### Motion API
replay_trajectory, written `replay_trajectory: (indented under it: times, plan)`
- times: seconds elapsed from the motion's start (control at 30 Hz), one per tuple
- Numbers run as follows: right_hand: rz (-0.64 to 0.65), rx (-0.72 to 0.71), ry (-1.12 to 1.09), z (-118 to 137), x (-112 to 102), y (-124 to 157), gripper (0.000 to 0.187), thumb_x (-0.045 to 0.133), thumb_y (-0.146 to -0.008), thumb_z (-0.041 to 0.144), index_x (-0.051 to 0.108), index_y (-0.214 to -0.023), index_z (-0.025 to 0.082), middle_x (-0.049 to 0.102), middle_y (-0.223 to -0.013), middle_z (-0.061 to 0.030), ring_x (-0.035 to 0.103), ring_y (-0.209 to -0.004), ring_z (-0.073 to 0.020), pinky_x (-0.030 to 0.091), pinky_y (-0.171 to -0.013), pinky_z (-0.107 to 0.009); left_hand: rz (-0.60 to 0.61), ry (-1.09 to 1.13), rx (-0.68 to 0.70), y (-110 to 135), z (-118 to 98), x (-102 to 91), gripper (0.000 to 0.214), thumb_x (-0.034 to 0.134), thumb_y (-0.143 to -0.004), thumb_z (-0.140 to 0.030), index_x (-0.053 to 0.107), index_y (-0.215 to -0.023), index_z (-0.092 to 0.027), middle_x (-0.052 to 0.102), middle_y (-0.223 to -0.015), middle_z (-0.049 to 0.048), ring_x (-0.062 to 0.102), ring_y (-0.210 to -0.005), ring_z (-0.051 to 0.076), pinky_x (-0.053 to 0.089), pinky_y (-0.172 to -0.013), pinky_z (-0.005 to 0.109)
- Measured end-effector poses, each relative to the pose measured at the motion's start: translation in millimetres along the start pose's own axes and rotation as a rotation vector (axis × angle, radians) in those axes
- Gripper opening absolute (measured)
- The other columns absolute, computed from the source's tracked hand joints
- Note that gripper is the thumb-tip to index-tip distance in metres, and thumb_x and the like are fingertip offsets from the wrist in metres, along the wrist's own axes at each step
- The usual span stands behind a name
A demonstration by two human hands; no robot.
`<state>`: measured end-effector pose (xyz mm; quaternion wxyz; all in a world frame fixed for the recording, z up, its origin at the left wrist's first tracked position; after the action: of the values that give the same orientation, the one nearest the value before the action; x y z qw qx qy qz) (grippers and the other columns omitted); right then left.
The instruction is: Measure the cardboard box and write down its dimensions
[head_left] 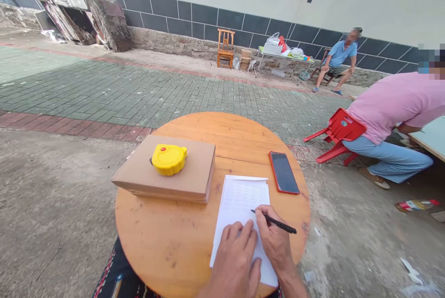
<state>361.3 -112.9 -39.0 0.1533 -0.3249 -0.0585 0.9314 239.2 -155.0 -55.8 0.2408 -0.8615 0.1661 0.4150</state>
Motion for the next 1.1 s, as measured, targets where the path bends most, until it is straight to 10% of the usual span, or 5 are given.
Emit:
replay_trajectory:
  times: [1.1]
  plan:
    - [-0.006,0.049,-0.003,-7.3,-0.3,1.8,0.029,0.046,-0.092,0.041,0.059,-0.077,0.02,0.061,-0.068,-0.0004,0.057,-0.065,-0.0163,0.046,-0.064,-0.025,0.045,0.027,-0.039,-3.0,-0.4,-5.0,0.041,0.058,-0.08,-0.021,0.057,-0.12,-0.019,0.053,-0.14,0.0054,0.047,-0.111,0.031,0.042,-0.096,0.052]
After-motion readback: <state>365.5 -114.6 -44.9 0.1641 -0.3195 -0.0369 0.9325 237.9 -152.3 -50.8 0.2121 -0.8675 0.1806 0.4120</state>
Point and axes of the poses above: each hand's wrist, its own y-axis away from the middle knuckle, its own x-axis out of the palm, z = x × y, the point moved 7 cm from there along -y, towards the middle knuckle
